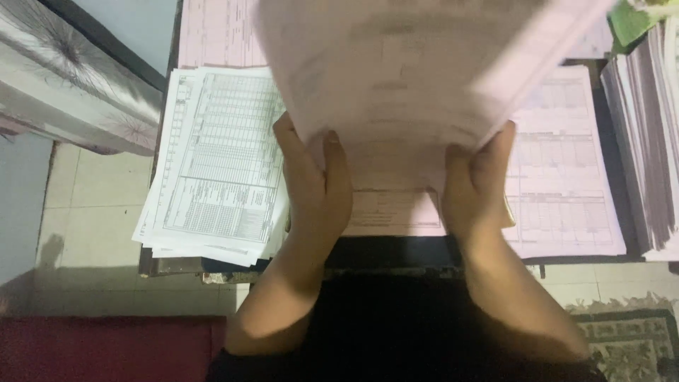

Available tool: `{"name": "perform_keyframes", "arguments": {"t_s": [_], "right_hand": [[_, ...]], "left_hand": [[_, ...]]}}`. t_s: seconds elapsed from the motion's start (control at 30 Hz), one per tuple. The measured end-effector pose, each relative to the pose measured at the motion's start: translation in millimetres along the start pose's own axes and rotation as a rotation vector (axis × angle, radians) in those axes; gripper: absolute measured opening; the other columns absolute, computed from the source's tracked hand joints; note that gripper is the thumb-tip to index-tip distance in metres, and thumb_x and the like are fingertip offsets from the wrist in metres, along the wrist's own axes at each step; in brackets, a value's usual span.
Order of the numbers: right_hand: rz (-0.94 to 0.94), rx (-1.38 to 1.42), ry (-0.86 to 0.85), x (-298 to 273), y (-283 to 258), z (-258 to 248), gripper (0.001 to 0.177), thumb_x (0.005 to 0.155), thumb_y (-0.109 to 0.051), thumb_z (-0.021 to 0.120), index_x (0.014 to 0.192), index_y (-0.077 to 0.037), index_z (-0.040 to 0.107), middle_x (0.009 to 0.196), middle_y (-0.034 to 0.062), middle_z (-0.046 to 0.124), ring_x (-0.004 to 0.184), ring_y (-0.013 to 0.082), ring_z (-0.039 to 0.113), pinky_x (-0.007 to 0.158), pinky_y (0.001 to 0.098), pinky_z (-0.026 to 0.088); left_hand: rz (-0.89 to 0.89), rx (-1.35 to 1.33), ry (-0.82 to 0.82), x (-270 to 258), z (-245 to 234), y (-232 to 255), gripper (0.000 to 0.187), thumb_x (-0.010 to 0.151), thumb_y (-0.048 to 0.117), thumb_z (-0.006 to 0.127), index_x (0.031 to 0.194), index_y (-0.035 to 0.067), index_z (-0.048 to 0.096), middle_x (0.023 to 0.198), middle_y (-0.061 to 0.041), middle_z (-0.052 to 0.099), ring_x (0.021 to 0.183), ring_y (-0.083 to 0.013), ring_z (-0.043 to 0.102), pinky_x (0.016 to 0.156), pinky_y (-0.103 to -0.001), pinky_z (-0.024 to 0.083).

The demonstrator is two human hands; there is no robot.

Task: Sorting and organizing various stacks of paper documents into a cardboard box.

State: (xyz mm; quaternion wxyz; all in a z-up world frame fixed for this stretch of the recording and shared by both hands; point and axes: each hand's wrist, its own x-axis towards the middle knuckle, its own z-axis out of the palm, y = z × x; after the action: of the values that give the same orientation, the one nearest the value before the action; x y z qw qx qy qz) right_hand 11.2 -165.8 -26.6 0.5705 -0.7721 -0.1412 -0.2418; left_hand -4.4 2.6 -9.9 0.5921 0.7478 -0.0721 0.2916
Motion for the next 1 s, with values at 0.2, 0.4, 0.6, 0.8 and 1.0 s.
{"name": "perform_keyframes", "arguments": {"t_s": [0.2, 0.4, 0.6, 0.8, 1.0], "right_hand": [[0.216, -0.094, 0.019, 0.1, -30.7, 3.0, 0.044, 0.098, 0.001, 0.043, 0.142, 0.001, 0.041, 0.128, 0.0254, 0.056, 0.128, 0.0393, 0.054, 0.108, 0.0541, 0.041], [0.116, -0.012, -0.108, -4.7, -0.6, -1.8, 0.069, 0.075, 0.017, 0.032, 0.143, 0.007, 0.038, 0.127, 0.0289, 0.053, 0.109, 0.0366, 0.054, 0.101, 0.0443, 0.045], [0.137, -0.121, -0.229, -2.2, -24.7, -20.1, 0.066, 0.094, 0.008, 0.039, 0.157, 0.012, 0.018, 0.151, 0.0452, 0.035, 0.141, 0.0593, 0.033, 0.11, 0.0738, 0.029], [0.437, -0.036, -0.544, -28.4, 11.0, -44.6, 0.061, 0.088, 0.001, 0.049, 0.148, 0.004, 0.039, 0.141, 0.0252, 0.059, 0.129, 0.0332, 0.059, 0.106, 0.0413, 0.045], [0.497, -0.081, -0.605, -34.2, 15.3, -31.9, 0.064, 0.09, -0.001, 0.044, 0.152, 0.002, 0.031, 0.151, 0.0274, 0.048, 0.14, 0.0344, 0.048, 0.112, 0.0419, 0.039]], "left_hand": [[-0.058, 0.016, -0.014, -8.0, -0.9, 5.3, 0.029, 0.107, 0.007, 0.034, 0.133, -0.006, 0.035, 0.098, -0.014, 0.046, 0.093, -0.0251, 0.05, 0.087, -0.049, 0.044], [-0.225, 0.188, -0.219, -11.7, -3.9, -0.1, 0.058, 0.107, -0.002, 0.03, 0.155, -0.017, 0.001, 0.16, -0.045, 0.015, 0.149, -0.058, 0.022, 0.121, -0.066, 0.02], [-0.289, 0.459, -0.37, -43.0, -15.3, -25.7, 0.052, 0.108, 0.003, 0.027, 0.156, -0.015, 0.016, 0.157, -0.037, 0.029, 0.148, -0.0463, 0.032, 0.123, -0.055, 0.02], [0.617, 1.76, -1.074, -50.1, -37.8, -1.1, 0.048, 0.097, 0.014, 0.042, 0.127, -0.02, 0.058, 0.149, -0.042, 0.047, 0.143, -0.0517, 0.04, 0.124, -0.061, 0.016], [-0.103, 0.535, -0.567, -66.9, -33.9, -19.8, 0.069, 0.089, -0.012, 0.043, 0.15, -0.025, 0.013, 0.131, -0.045, 0.049, 0.109, -0.0441, 0.063, 0.103, -0.047, 0.049]]}}
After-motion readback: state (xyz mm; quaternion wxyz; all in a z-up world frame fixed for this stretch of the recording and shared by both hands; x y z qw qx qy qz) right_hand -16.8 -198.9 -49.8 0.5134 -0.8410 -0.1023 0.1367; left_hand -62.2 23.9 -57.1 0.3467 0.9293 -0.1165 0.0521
